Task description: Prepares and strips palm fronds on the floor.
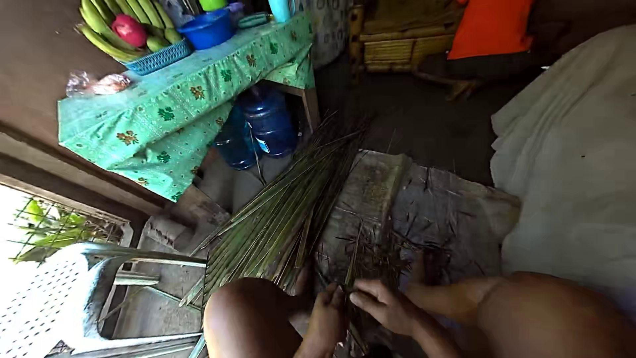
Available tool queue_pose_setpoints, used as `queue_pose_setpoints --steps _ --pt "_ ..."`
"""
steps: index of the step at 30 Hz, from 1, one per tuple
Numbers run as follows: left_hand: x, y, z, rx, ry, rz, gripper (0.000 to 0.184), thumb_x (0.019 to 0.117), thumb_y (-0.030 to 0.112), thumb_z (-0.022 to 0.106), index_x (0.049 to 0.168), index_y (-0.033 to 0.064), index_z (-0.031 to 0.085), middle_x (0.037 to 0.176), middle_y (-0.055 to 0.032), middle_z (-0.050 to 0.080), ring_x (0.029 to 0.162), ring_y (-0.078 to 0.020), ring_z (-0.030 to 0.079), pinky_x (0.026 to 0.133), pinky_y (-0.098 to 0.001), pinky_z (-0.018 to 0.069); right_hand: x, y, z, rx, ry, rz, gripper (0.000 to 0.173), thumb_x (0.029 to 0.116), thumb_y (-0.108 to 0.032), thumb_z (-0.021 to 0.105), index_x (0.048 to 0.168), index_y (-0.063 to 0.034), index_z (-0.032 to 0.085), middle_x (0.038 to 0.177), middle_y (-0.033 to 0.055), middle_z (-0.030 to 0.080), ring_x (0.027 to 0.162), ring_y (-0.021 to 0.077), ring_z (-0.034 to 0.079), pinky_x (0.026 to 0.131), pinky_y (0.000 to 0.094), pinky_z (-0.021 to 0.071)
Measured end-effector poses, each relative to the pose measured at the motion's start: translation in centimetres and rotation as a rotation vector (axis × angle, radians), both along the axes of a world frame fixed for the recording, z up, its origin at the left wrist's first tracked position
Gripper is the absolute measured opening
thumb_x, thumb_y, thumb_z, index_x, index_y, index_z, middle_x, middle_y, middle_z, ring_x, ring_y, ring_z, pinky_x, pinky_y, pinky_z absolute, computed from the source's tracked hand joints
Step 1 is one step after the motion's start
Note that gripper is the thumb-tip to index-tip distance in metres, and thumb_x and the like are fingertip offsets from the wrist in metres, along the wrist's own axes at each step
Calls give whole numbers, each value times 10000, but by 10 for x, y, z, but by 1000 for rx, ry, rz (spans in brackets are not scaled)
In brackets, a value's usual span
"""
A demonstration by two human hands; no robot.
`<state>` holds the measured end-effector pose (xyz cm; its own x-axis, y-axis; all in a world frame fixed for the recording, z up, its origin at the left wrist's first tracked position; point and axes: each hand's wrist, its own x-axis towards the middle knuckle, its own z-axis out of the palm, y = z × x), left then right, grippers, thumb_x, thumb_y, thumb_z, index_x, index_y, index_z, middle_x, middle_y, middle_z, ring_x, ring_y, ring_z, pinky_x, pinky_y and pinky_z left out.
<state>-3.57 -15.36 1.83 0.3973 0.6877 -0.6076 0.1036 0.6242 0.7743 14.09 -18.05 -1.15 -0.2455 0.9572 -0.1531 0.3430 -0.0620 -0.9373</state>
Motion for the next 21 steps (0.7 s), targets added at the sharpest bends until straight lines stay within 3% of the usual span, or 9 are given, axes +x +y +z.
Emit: queue_pose_setpoints --steps 4,7,10,16,21 --pt "1 -2 5 -40 -70 -11 314 1121 161 259 1006 87 541 531 75 386 392 2 313 371 -155 277 5 4 -5 107 -72 -17 429 1037 -379 514 847 -15 639 650 55 512 596 146 496 575 346 412" --pt "-2 -9 6 -69 -74 -43 322 1129 171 263 947 88 515 525 71 378 383 1 306 362 -151 271 18 11 -12 91 -175 -170 438 1043 -391 489 899 -18 668 691 88 571 643 209 569 615 435 468" --pt "-7 -19 4 -67 -81 -66 297 1124 169 285 941 100 508 533 74 386 381 5 317 361 -146 284 33 17 -21 109 -192 -270 442 1039 -397 478 877 -34 669 678 48 554 628 150 535 613 374 445" --pt "-6 -12 3 -43 -74 -39 298 1127 171 293 945 92 516 529 62 395 384 -5 313 367 -155 276 6 3 -3 47 17 -44 394 1032 -353 498 818 -49 627 629 -16 460 554 68 441 548 278 381" --pt "-9 -11 7 -66 -110 -47 311 1126 175 272 948 90 513 516 73 374 372 8 309 356 -143 274 8 5 -10 153 -140 -60 461 1041 -411 478 822 -36 632 620 33 484 578 130 478 560 327 390"
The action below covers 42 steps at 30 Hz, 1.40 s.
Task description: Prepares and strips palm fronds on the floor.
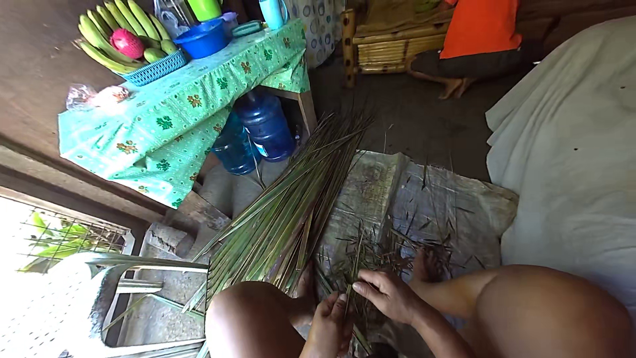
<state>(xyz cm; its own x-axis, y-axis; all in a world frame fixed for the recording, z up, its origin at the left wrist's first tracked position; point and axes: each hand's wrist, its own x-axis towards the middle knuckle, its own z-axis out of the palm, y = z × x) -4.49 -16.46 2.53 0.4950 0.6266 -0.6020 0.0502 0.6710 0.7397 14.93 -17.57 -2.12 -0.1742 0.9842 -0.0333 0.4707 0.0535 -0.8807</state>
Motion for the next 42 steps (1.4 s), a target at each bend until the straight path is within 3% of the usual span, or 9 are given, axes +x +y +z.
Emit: queue_pose_setpoints --steps 10,15,17,20,24,28,32,38,42 --pt "-4 -11 1 -34 8 -7 311 1124 164 277 934 94 513 522 71 381 371 9 315 353 -138 277 21 10 -8 -66 -48 -197 388 1045 -334 488 945 -19 691 710 71 585 646 171 556 634 389 467" --pt "-9 -14 -4 -13 28 -41 313 1125 167 282 956 81 531 537 62 432 386 10 360 366 -135 309 36 16 -1 -220 247 -377 310 1075 -227 453 1166 -17 662 618 -60 472 484 24 438 483 199 401" --pt "-7 -10 -5 -9 55 -58 311 1128 173 296 988 59 549 550 49 470 395 1 404 380 -138 354 26 12 8 -331 447 -334 340 1070 -230 440 1281 -35 622 606 -62 482 451 36 449 432 194 402" --pt "-7 -9 -8 3 48 -123 290 1123 190 309 1040 64 556 611 44 523 453 -14 479 434 -153 431 15 8 8 -333 602 -342 347 1064 -219 432 1309 -49 609 594 -72 471 432 35 440 413 188 404" --pt "-14 -13 -17 83 13 -177 191 1096 169 370 1018 100 529 639 60 523 486 -10 485 460 -155 427 23 13 10 -275 496 -427 294 1081 -194 437 1209 -28 643 601 -67 465 444 23 430 422 173 383" --pt "-7 -3 -21 141 118 -67 250 1113 176 377 977 69 557 555 59 448 415 -7 374 399 -164 329 8 2 14 -309 267 -55 318 1039 -280 494 970 -26 673 631 -37 481 522 55 450 530 257 416" --pt "4 13 -17 142 143 40 271 1119 174 363 969 61 557 577 47 447 423 -16 358 400 -174 321 -16 -9 14 -191 123 187 378 1038 -342 537 895 -14 658 685 60 537 621 148 507 604 356 420" --pt "4 6 -14 77 76 30 271 1122 167 318 947 88 510 533 63 370 394 -9 314 371 -163 279 -2 3 2 -71 -26 6 421 1028 -400 532 870 -29 653 668 69 543 616 178 535 587 384 436" --pt "3 -1 -11 41 63 -28 278 1127 179 315 940 93 503 530 64 361 390 -6 301 373 -157 270 14 11 -11 -59 -27 -208 398 1052 -357 494 953 -21 682 699 61 566 626 155 534 616 364 457"
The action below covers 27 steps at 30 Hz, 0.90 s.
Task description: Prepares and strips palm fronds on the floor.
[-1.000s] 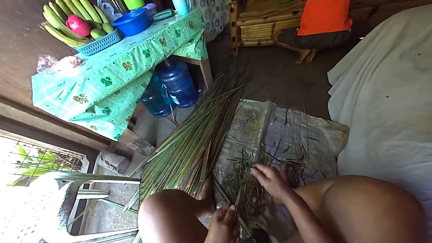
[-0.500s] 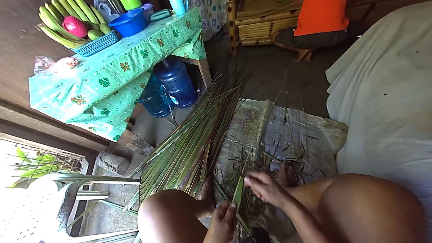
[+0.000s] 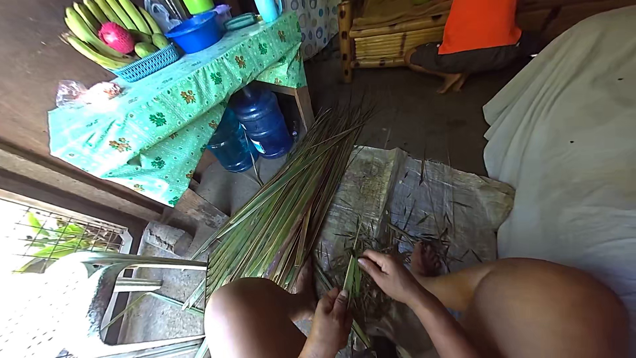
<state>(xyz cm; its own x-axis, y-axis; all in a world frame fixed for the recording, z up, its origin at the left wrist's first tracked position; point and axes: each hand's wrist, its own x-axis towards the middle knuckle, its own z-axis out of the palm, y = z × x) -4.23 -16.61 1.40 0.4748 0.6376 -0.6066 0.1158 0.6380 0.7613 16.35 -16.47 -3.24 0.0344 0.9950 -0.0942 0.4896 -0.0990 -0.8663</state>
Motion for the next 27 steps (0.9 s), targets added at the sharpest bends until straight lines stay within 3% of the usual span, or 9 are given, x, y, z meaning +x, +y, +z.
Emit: queue_pose_setpoints --steps 4,9,16,20,22,27 --pt "0 1 -2 -9 -7 3 306 1128 185 285 944 83 507 530 61 369 385 -7 301 368 -156 269 4 -1 6 -39 96 62 394 1047 -359 477 954 -38 687 668 11 530 579 105 493 588 319 441" --pt "6 12 -1 11 15 91 319 1129 171 286 955 84 539 539 61 406 396 -7 325 373 -159 278 -26 -17 18 -7 129 335 379 1037 -331 520 864 -17 643 649 55 511 591 143 491 573 342 402" --pt "1 0 3 -40 -51 26 321 1128 189 266 926 97 498 531 69 372 385 5 302 365 -143 263 -5 -4 4 12 -16 175 418 1038 -382 499 873 -31 656 660 59 537 609 167 526 587 372 432" --pt "-7 -10 5 -82 -76 -31 331 1129 201 258 933 104 506 532 78 391 380 18 316 359 -130 270 10 3 -3 40 -10 15 400 1040 -350 491 927 -25 695 696 48 576 632 126 533 619 339 449" --pt "-9 -12 4 -77 -88 -45 328 1127 200 258 933 109 506 532 81 395 382 20 322 362 -131 274 12 3 -4 55 -13 -32 397 1049 -344 476 926 -33 691 676 18 540 610 91 497 604 291 428" --pt "-8 -6 6 -78 -84 -23 335 1132 211 251 948 100 509 543 74 403 388 15 320 365 -132 279 -1 -6 8 -12 109 116 399 1032 -370 489 891 -47 676 656 0 516 576 84 478 572 296 418"
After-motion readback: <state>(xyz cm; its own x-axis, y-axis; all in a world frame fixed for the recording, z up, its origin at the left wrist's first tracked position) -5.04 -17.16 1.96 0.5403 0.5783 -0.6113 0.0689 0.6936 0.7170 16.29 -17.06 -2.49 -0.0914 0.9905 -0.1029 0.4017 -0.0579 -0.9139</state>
